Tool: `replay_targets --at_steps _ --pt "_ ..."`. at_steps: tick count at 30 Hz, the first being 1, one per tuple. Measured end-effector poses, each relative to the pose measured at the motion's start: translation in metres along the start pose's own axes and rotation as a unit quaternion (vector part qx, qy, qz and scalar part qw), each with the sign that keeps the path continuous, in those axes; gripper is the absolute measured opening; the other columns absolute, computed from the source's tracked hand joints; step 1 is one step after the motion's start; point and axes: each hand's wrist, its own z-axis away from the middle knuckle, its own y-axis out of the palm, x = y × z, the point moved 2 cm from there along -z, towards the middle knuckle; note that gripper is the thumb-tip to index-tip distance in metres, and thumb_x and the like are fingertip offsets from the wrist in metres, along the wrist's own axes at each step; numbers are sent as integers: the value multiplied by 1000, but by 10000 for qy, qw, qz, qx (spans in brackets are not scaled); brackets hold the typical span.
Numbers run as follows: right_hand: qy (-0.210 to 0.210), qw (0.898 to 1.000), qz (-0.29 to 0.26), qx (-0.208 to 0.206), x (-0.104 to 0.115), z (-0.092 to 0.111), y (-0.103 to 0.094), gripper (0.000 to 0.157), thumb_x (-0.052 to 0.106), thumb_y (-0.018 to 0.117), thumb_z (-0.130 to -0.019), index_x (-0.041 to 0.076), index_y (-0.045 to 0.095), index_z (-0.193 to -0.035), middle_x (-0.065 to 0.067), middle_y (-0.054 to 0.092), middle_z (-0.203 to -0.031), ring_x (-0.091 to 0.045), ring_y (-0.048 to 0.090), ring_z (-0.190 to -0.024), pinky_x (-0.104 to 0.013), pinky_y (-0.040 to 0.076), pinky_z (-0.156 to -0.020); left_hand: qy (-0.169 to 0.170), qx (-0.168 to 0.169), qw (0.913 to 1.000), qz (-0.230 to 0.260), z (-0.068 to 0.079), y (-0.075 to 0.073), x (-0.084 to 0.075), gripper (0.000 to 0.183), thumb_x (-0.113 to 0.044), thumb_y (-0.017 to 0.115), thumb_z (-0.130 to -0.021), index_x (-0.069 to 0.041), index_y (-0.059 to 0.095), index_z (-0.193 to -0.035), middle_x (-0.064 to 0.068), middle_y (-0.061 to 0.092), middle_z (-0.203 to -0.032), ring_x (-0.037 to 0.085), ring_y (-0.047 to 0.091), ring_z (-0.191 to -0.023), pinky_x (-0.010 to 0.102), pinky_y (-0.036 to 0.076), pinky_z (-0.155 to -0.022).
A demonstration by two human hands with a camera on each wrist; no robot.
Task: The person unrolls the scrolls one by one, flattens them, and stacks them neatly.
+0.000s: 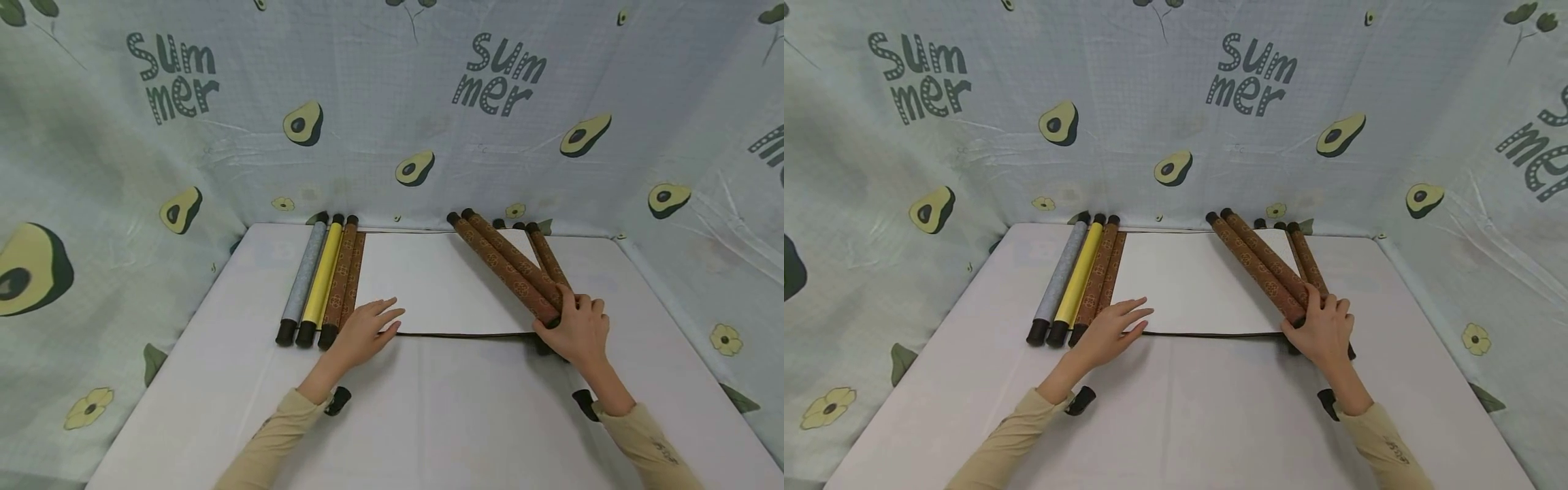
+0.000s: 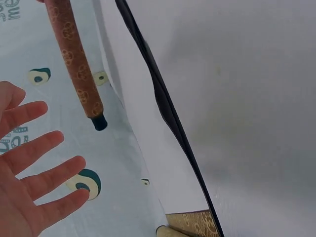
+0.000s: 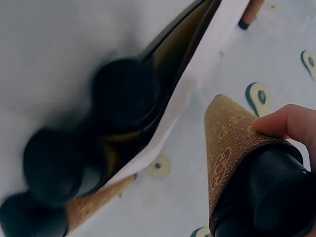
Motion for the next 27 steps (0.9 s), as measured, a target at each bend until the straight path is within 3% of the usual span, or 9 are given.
replay_targets --at_steps 3,6,13,16,18,19,24,25,27 --pt "-88 9999 -72 42 14 0 6 71 32 71 -61 1 47 -120 -31 52 -95 -46 43 -79 -50 34 -51 -249 19 9981 557 -3 2 -2 29 -22 52 -90 -11 60 -116 13 56 -123 27 55 -110 39 45 -90" --pt "-97 9996 -194 162 28 0 12 72 33 72 -62 1 46 -121 -30 52 -97 -45 43 -82 -51 36 -54 -727 131 9885 1319 -6 3 -4 30 -22 49 -92 -10 58 -118 13 54 -125 27 51 -115 39 43 -92" --pt "-16 9985 -329 437 59 2 24 70 34 72 -63 3 48 -121 -29 54 -98 -43 46 -83 -51 39 -55 -1574 -145 9523 2611 -14 16 -5 31 -20 45 -94 -4 55 -118 15 56 -121 30 57 -106 42 48 -85" --pt "37 9977 -401 553 71 2 27 69 35 71 -64 4 49 -121 -28 55 -98 -42 47 -82 -50 39 -53 -2043 -252 9283 3096 -15 23 -6 30 -19 44 -94 -2 56 -116 17 58 -118 32 60 -99 41 50 -78" --pt "63 9967 -477 656 78 3 30 68 35 70 -65 4 48 -121 -28 55 -97 -42 47 -82 -49 39 -53 -2345 -207 9018 3623 -16 29 -7 31 -18 44 -94 1 54 -117 21 56 -118 35 60 -97 41 51 -76" --pt "76 9962 -515 705 82 3 31 67 36 69 -65 4 48 -121 -28 55 -97 -42 47 -82 -48 39 -53 -2522 -130 8831 3955 -16 32 -7 33 -18 43 -94 2 52 -118 23 55 -119 36 60 -98 41 51 -77" --pt "170 9927 -747 936 102 6 38 68 36 69 -66 3 48 -122 -28 56 -96 -41 47 -81 -46 39 -50 -3317 133 7596 5593 -18 45 -11 39 -17 34 -96 8 39 -127 30 44 -126 42 55 -104 39 52 -77" --pt "195 9919 -771 992 105 7 39 68 37 69 -67 3 48 -122 -28 56 -97 -41 47 -82 -46 39 -51 -3414 126 7394 5801 -19 47 -12 40 -16 32 -97 8 37 -128 31 43 -127 42 54 -105 38 52 -78" --pt "222 9907 -786 1093 112 11 43 69 38 69 -67 3 48 -122 -28 56 -98 -41 48 -84 -47 41 -53 -3548 64 7111 6069 -19 49 -14 41 -16 30 -97 8 34 -129 31 40 -129 42 52 -107 38 51 -79"
